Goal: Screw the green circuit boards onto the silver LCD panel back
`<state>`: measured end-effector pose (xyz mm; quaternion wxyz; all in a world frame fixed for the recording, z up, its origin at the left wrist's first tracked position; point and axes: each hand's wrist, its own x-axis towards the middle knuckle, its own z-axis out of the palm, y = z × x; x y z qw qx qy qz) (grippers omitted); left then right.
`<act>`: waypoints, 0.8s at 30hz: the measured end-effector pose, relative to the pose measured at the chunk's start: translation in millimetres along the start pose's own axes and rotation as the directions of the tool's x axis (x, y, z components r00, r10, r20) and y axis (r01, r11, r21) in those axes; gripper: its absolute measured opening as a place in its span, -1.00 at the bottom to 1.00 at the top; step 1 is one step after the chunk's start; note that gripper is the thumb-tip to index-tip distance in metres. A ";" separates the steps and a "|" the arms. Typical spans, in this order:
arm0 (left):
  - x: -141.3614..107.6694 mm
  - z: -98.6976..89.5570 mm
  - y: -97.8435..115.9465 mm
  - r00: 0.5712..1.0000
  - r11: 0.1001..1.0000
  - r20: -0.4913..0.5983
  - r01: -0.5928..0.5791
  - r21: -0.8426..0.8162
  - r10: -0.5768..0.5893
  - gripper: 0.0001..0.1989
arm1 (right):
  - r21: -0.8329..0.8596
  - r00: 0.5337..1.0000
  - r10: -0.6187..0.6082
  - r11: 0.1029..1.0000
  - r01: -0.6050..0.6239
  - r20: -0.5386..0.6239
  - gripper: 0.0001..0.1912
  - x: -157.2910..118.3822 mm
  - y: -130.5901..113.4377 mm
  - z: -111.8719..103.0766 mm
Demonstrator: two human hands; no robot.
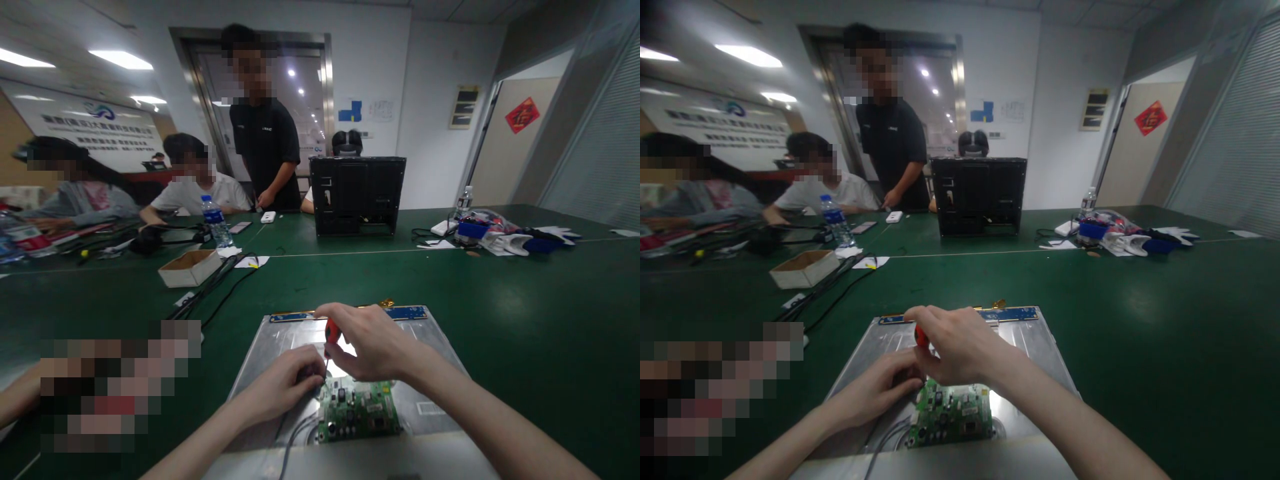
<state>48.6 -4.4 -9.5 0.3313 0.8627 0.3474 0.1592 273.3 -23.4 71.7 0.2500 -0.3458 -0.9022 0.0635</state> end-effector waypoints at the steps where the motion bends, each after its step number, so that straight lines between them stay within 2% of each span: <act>1: -0.1 -0.2 0.6 1.000 1.000 0.002 0.004 0.000 -0.004 -0.89 | -0.003 1.000 0.007 1.000 -0.007 0.003 -0.53 0.1 0.0 0.2; 19: 0.6 -1.5 5.6 1.000 0.999 -0.019 0.022 0.027 -0.022 -0.90 | -0.070 0.999 0.012 0.997 -0.010 0.030 -0.68 1.8 0.5 -0.4; 24: 0.7 -0.1 0.5 1.000 1.000 -0.026 -0.018 -0.006 0.018 -0.90 | -0.023 1.000 -0.017 1.000 0.018 0.010 -0.57 -0.3 0.1 -2.7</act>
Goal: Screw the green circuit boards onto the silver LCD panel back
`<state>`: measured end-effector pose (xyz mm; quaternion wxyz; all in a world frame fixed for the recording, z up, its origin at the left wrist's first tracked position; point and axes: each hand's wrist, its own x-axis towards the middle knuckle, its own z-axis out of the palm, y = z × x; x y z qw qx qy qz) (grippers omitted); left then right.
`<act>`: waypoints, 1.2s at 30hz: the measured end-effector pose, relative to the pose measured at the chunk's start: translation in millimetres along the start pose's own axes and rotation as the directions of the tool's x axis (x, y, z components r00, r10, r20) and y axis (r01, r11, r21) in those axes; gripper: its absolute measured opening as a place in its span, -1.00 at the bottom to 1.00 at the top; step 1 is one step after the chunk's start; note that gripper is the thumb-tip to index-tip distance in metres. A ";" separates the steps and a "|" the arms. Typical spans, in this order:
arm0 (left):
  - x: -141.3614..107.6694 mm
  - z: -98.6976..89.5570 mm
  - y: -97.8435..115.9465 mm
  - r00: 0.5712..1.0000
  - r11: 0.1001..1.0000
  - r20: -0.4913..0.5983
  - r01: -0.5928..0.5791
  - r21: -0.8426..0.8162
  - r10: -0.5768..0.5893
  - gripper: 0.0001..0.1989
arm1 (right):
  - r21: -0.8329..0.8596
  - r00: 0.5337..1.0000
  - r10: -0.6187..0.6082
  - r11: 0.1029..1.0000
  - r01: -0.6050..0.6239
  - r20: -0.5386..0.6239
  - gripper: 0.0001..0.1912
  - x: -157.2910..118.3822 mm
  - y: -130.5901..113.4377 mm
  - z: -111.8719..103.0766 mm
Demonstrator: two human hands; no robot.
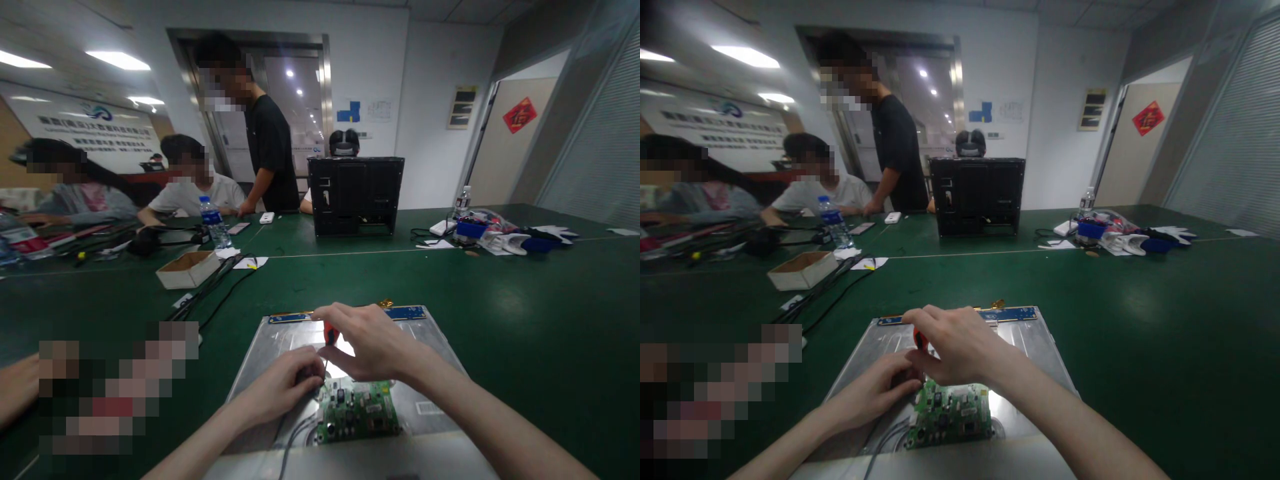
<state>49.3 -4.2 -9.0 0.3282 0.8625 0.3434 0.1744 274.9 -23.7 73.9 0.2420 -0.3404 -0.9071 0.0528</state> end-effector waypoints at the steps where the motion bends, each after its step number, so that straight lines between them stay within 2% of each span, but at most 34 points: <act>1: 0.0 0.1 -0.9 1.000 1.000 0.002 -0.004 -0.008 0.004 -0.90 | 0.014 1.000 -0.015 1.000 0.015 -0.007 -0.54 -0.5 -0.2 -0.3; 5: -0.2 -0.1 -1.9 1.000 1.000 0.025 0.001 -0.013 0.000 -0.89 | 0.034 0.999 -0.029 0.999 0.030 -0.017 -0.49 -1.4 -0.6 0.4; 14: -0.8 -2.2 3.1 1.000 1.000 0.008 0.010 0.000 -0.010 -0.91 | 0.018 1.000 -0.003 1.000 0.003 -0.019 -0.51 -0.1 0.9 4.9; 22: -0.8 1.3 -1.9 0.999 1.000 -0.026 -0.021 0.020 0.022 -0.91 | -0.025 1.000 -0.009 1.000 0.008 -0.028 -0.68 1.3 3.7 7.7; 30: 0.0 -0.2 -3.6 1.000 1.000 0.006 -0.011 -0.021 0.011 -0.91 | 0.062 0.999 -0.015 0.998 0.016 -0.029 -0.47 -0.3 -1.4 0.8; 36: 0.0 -1.1 -1.5 1.000 1.000 0.025 0.000 -0.031 0.001 -0.90 | 0.063 1.000 -0.005 0.998 0.006 -0.017 -0.50 1.0 -0.9 3.2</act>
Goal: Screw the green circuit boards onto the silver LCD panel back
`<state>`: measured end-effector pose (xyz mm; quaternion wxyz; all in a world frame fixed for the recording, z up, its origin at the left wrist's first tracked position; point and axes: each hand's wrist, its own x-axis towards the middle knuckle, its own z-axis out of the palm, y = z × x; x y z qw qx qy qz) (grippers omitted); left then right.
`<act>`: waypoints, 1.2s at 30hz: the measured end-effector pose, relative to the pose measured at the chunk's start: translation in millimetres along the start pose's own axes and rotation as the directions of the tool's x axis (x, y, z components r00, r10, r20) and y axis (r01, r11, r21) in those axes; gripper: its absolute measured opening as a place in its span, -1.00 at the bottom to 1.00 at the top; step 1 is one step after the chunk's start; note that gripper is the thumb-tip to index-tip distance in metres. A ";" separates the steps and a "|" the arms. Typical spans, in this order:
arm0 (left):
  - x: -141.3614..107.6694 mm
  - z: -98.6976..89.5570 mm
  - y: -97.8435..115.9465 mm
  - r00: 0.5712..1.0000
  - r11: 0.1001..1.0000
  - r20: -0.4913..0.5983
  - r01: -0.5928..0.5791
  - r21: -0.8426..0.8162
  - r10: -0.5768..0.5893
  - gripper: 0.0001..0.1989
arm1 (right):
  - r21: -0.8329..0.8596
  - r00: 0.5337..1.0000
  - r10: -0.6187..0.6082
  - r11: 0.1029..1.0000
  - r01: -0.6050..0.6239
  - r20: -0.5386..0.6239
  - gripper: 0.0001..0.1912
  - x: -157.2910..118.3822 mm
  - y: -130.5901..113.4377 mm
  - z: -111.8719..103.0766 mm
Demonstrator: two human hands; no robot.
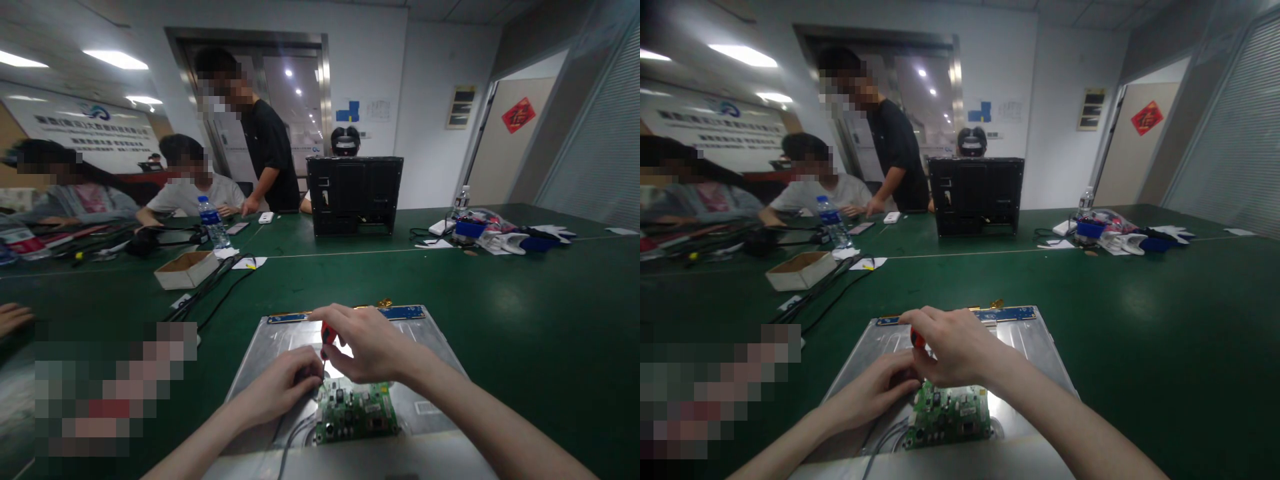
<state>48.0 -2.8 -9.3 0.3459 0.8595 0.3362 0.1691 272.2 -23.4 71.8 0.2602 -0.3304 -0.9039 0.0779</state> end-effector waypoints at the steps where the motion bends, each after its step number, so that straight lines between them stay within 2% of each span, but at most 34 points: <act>1: -0.1 0.2 -0.4 1.000 1.000 -0.002 0.000 0.005 0.000 -0.90 | -0.004 1.000 0.003 1.000 -0.003 0.001 -0.51 0.4 0.2 0.3; 13: -0.7 1.4 0.6 0.998 0.998 -0.053 -0.022 0.064 0.025 -0.89 | -0.068 0.999 0.035 0.997 -0.035 0.010 -0.56 0.6 2.7 2.7; 20: -0.8 2.9 -5.0 0.999 1.000 -0.025 -0.021 0.024 0.022 -0.89 | -0.020 1.000 -0.002 1.000 0.002 -0.016 -0.44 -0.9 -0.5 -0.1; 31: -0.8 0.9 -0.9 1.000 1.000 -0.007 0.008 0.009 -0.008 -0.89 | -0.012 1.000 0.017 1.000 -0.017 -0.011 -0.43 -0.7 -0.9 1.3; 36: 0.0 0.6 0.5 1.000 1.000 -0.008 0.012 0.020 -0.012 -0.90 | -0.033 0.998 0.063 0.998 -0.062 0.022 -0.47 0.3 -1.8 0.3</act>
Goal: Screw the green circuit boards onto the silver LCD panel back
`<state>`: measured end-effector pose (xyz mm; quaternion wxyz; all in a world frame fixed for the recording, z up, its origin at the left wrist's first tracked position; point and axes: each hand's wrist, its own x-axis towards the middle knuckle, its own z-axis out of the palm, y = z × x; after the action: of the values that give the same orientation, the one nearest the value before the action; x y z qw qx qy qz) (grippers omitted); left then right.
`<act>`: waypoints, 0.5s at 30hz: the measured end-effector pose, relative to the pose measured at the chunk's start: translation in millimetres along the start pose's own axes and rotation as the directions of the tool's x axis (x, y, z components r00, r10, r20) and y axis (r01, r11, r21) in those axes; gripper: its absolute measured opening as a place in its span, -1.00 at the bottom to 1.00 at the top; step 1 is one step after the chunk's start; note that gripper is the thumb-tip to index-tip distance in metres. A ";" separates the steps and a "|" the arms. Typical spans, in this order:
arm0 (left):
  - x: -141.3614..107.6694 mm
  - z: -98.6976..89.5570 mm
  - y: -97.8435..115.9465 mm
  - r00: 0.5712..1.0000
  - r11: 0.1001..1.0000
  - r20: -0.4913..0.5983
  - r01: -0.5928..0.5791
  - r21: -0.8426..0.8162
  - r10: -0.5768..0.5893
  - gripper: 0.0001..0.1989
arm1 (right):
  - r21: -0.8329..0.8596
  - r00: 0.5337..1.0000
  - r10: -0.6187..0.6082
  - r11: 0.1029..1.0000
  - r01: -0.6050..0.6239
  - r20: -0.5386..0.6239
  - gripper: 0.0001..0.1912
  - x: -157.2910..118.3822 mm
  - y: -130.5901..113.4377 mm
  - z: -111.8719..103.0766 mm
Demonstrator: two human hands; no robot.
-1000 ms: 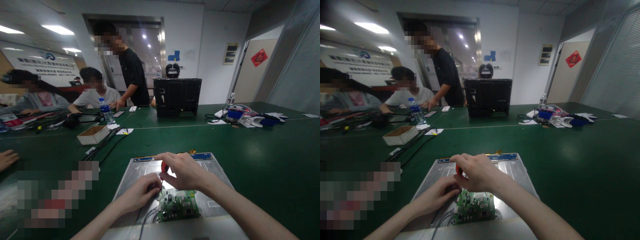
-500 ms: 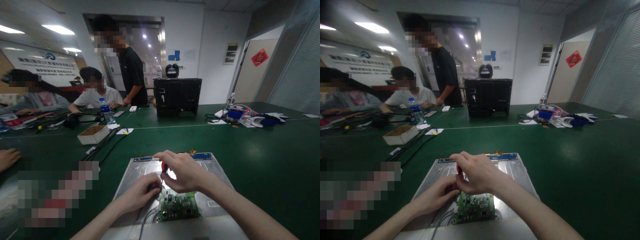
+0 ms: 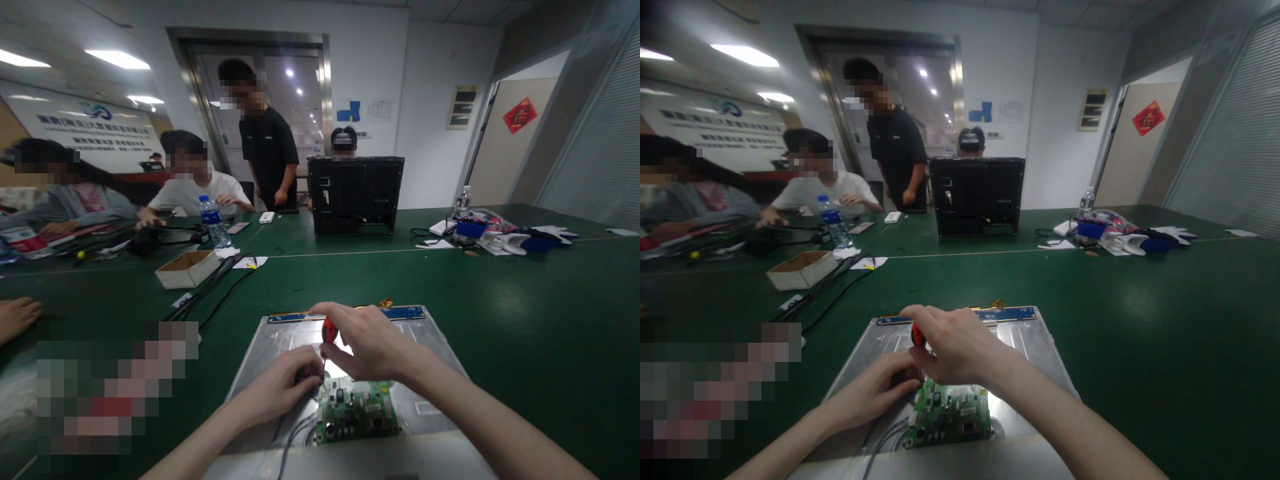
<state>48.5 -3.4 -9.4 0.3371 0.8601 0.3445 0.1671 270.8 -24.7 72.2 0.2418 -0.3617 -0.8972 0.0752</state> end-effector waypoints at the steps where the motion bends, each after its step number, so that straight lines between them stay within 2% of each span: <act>1: 0.1 -0.1 0.1 1.000 1.000 -0.002 -0.001 0.003 0.001 -0.90 | -0.006 1.000 0.006 1.000 -0.006 0.006 -0.47 0.3 0.3 0.1; 9: -0.5 -0.3 3.2 1.000 1.000 -0.019 -0.002 0.018 0.003 -0.91 | -0.007 1.000 -0.009 1.000 0.009 -0.002 -0.58 0.6 3.0 2.6; 15: -0.2 0.6 0.6 1.000 1.000 -0.012 -0.019 0.008 0.019 -0.91 | 0.030 0.997 -0.069 0.997 0.070 -0.037 -0.47 -1.6 0.8 -1.2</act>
<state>48.9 -4.1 -9.4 0.3303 0.8636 0.3389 0.1742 272.8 -25.3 72.4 0.2659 -0.3276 -0.9036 0.0744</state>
